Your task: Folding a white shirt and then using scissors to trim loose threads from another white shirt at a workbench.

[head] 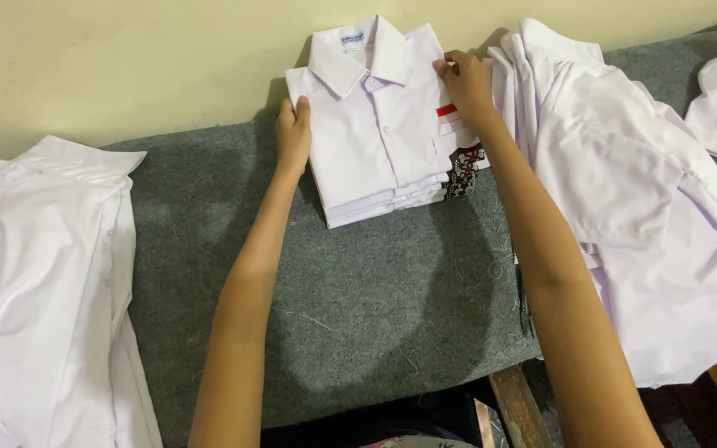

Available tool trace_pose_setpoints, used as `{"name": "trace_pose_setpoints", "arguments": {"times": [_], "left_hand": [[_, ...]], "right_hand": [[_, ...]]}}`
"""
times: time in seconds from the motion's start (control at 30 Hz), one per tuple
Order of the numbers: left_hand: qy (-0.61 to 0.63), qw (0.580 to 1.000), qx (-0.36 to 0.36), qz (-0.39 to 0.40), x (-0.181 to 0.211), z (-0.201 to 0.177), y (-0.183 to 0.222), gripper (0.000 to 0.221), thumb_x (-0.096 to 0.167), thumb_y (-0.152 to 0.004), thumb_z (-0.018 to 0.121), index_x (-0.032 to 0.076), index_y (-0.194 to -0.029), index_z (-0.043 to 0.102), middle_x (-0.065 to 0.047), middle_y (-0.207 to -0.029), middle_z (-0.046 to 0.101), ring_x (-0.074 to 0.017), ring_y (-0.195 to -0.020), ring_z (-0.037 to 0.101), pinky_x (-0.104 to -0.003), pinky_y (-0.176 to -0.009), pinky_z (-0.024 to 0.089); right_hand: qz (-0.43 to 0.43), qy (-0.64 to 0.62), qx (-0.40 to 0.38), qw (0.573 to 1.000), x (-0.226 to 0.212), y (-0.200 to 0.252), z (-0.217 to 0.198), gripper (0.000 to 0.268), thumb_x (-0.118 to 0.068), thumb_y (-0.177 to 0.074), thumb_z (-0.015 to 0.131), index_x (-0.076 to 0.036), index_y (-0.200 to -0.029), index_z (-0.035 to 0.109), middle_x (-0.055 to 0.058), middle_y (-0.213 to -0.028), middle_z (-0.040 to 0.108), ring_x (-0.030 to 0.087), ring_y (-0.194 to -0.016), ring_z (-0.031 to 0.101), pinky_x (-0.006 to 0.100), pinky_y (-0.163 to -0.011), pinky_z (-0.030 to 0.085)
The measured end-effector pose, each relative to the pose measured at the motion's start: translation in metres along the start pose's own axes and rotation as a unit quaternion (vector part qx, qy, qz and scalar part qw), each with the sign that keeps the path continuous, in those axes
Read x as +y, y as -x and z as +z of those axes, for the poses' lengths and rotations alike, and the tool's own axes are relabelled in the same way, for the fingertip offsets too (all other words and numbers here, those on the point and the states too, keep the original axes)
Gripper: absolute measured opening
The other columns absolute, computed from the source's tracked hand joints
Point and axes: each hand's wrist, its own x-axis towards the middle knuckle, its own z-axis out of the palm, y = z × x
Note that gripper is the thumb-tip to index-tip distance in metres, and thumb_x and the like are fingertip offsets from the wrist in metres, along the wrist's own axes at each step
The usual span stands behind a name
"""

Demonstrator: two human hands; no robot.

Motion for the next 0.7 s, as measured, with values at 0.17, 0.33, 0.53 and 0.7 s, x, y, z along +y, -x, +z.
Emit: {"name": "trace_pose_setpoints", "arguments": {"times": [0.17, 0.33, 0.53, 0.7], "left_hand": [[0.002, 1.0, -0.004, -0.006, -0.017, 0.003, 0.006, 0.038, 0.046, -0.101, 0.044, 0.009, -0.104, 0.052, -0.005, -0.089, 0.057, -0.0183, -0.079, 0.056, -0.034, -0.068, 0.042], [-0.019, 1.0, -0.004, -0.003, -0.019, 0.002, 0.009, 0.037, 0.046, -0.103, 0.043, 0.01, -0.104, 0.05, -0.003, -0.085, 0.05, -0.016, -0.073, 0.05, -0.033, -0.063, 0.038], [-0.256, 0.961, 0.069, 0.077, 0.056, 0.003, 0.035, 0.058, 0.034, -0.107, 0.043, -0.003, -0.149, 0.031, -0.024, -0.147, 0.03, -0.0476, -0.123, 0.054, -0.053, -0.085, 0.056], [-0.407, 0.891, 0.043, 0.199, 0.086, 0.043, 0.01, 0.056, 0.031, -0.111, 0.036, -0.003, -0.155, 0.03, -0.02, -0.161, 0.033, -0.0328, -0.15, 0.033, -0.053, -0.12, 0.031]], "right_hand": [[-0.006, 0.002, -0.014, 1.0, 0.034, 0.004, 0.024, 0.03, -0.027, -0.105, 0.062, 0.0, -0.114, 0.07, 0.016, -0.101, 0.076, 0.023, -0.076, 0.067, 0.033, -0.059, 0.048], [-0.018, 0.02, -0.012, 1.0, 0.034, 0.011, 0.028, 0.035, -0.036, -0.105, 0.063, -0.003, -0.107, 0.072, 0.013, -0.095, 0.075, 0.029, -0.086, 0.067, 0.038, -0.068, 0.047], [-0.061, 0.218, 0.084, 0.97, -0.024, 0.02, 0.014, 0.024, -0.015, -0.103, 0.062, -0.007, -0.126, 0.061, 0.011, -0.122, 0.057, 0.032, -0.108, 0.06, 0.053, -0.082, 0.046], [-0.123, 0.221, -0.031, 0.967, -0.085, 0.013, 0.031, 0.065, -0.046, -0.111, 0.016, -0.002, -0.156, 0.032, 0.014, -0.163, 0.03, 0.027, -0.15, 0.029, 0.057, -0.116, 0.032]]}}
